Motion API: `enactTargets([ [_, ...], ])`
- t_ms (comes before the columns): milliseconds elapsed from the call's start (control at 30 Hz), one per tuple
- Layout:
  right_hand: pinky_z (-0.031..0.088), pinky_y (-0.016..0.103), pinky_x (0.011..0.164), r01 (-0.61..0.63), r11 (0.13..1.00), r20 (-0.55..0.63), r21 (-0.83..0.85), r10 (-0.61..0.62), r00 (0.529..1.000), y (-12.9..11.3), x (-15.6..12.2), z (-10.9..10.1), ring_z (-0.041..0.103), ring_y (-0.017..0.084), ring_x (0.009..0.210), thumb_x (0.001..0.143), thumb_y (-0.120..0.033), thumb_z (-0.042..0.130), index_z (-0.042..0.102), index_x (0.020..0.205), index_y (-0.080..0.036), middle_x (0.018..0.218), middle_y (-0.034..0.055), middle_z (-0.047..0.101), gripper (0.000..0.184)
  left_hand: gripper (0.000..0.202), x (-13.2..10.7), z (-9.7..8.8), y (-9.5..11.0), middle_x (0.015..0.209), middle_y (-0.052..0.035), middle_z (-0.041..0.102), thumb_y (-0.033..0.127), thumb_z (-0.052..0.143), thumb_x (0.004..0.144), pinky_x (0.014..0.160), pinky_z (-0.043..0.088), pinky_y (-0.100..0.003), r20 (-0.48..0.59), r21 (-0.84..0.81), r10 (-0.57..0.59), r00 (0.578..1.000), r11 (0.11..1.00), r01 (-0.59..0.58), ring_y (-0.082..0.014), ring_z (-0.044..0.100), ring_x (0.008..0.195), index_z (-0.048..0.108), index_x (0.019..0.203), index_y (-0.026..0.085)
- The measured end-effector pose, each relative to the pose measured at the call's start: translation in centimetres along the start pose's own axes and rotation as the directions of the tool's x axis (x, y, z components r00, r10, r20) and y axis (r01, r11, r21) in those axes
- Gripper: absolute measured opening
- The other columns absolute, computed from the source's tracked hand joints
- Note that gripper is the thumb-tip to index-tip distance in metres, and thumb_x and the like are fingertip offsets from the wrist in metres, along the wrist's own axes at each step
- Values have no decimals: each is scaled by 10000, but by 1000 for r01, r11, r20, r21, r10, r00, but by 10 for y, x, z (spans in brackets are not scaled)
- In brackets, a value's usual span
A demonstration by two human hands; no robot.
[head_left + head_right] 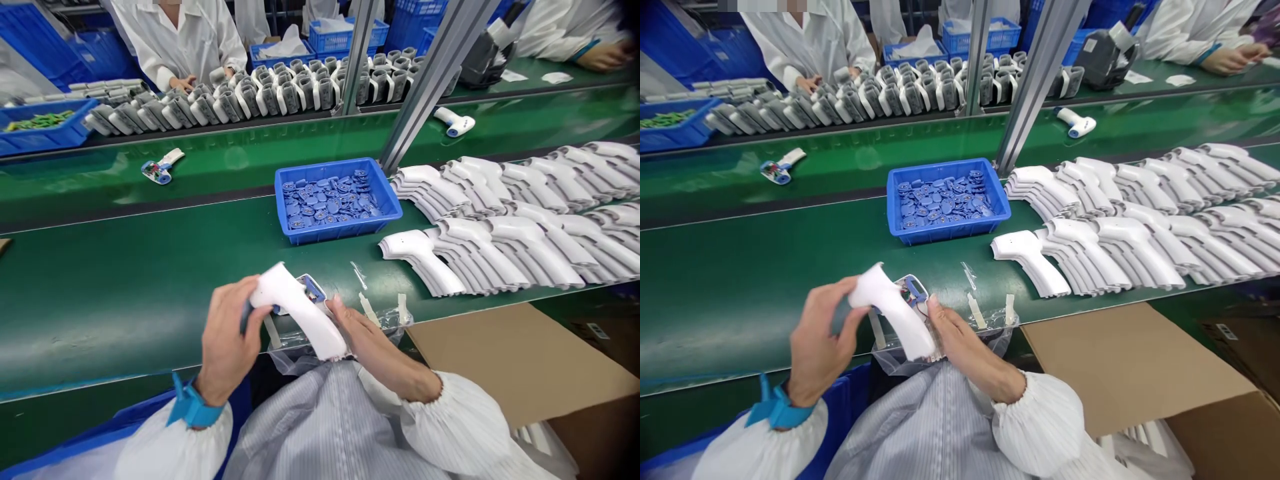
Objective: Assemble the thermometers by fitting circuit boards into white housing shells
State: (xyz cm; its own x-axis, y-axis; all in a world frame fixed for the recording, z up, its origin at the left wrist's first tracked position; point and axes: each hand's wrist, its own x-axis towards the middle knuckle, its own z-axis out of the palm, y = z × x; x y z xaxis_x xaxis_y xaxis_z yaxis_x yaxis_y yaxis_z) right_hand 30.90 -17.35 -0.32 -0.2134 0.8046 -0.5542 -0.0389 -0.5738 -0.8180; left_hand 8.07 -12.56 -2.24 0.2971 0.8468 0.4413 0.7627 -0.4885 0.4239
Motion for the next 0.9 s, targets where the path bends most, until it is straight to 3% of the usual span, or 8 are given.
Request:
enactTargets([
  [133, 394, 305, 640, -36, 999, 56, 37, 34, 998, -9, -9, 6, 518, 164, 700, 934, -723, 381, 633, 929, -226, 785, 29, 594, 557, 434, -8, 19, 13, 1246, -112, 637, 88, 602, 912, 989, 496, -427, 3, -142, 146, 989, 979, -144, -247, 575, 1143, 488, 1307, 228],
  [267, 329, 277, 568, 112, 990, 99, -82, -104, 990, -5, -10, 3, 429, 122, 613, 956, -645, 446, 563, 942, -225, 726, -18, 514, 435, 438, -8, 19, 11, 1276, -120, 627, 98, 601, 914, 1016, 480, -440, 8, -175, 150, 989, 974, -146, -257, 561, 1191, 494, 1319, 224],
  [333, 355, 284, 589, 242, 936, 146, -254, -210, 967, -3, -9, -3, 459, 134, 652, 982, -572, 455, 568, 945, -227, 761, -10, 535, 365, 441, -2, 11, 13, 1269, -112, 633, 218, 663, 902, 989, 493, -411, 137, -239, 103, 985, 969, -68, -255, 580, 1166, 508, 1314, 221],
  [433, 441, 310, 766, 473, 786, 232, -399, -412, 881, -8, -1, -5, 554, 184, 925, 994, -478, 482, 603, 1076, -242, 1060, 48, 603, 278, 354, 13, 0, 21, 933, -29, 713, 442, 734, 828, 673, 511, -277, 478, -300, 12, 878, 942, 150, -175, 644, 783, 621, 1061, 202],
  [500, 448, 309, 819, 524, 729, 103, -440, -539, 836, -17, 9, 6, 561, 183, 977, 992, -463, 489, 609, 1081, -239, 1110, 55, 603, 269, 298, 25, -4, 29, 716, 29, 667, 460, 726, 814, 515, 406, -238, 566, -292, -42, 823, 924, 248, -121, 559, 575, 614, 894, 195],
  [633, 346, 304, 620, 440, 585, -226, -681, -739, 635, -36, 39, 43, 437, 120, 615, 1008, -448, 457, 447, 613, -212, 649, -5, 487, 461, 138, 39, -1, 39, 768, 15, 707, 242, 652, 804, 523, 404, -212, 545, -368, -36, 838, 888, 277, -115, 600, 594, 619, 925, 184],
  [767, 238, 335, 547, 383, 331, -112, -862, -862, 494, -41, 61, 57, 340, 114, 531, 1013, -357, 410, 334, 524, -214, 538, -5, 410, 515, 54, 33, 12, 37, 604, -33, 667, 167, 552, 763, 449, 337, -235, 458, -316, 29, 888, 939, 132, -139, 578, 480, 591, 727, 163],
  [900, 240, 330, 536, 392, 269, -110, -880, -917, 384, -42, 66, 53, 314, 109, 499, 1001, -300, 382, 264, 513, -218, 500, -7, 388, 509, 138, 28, 19, 32, 668, -88, 696, 232, 550, 759, 469, 345, -272, 318, -212, 11, 948, 975, 59, -196, 613, 522, 625, 837, 146],
])
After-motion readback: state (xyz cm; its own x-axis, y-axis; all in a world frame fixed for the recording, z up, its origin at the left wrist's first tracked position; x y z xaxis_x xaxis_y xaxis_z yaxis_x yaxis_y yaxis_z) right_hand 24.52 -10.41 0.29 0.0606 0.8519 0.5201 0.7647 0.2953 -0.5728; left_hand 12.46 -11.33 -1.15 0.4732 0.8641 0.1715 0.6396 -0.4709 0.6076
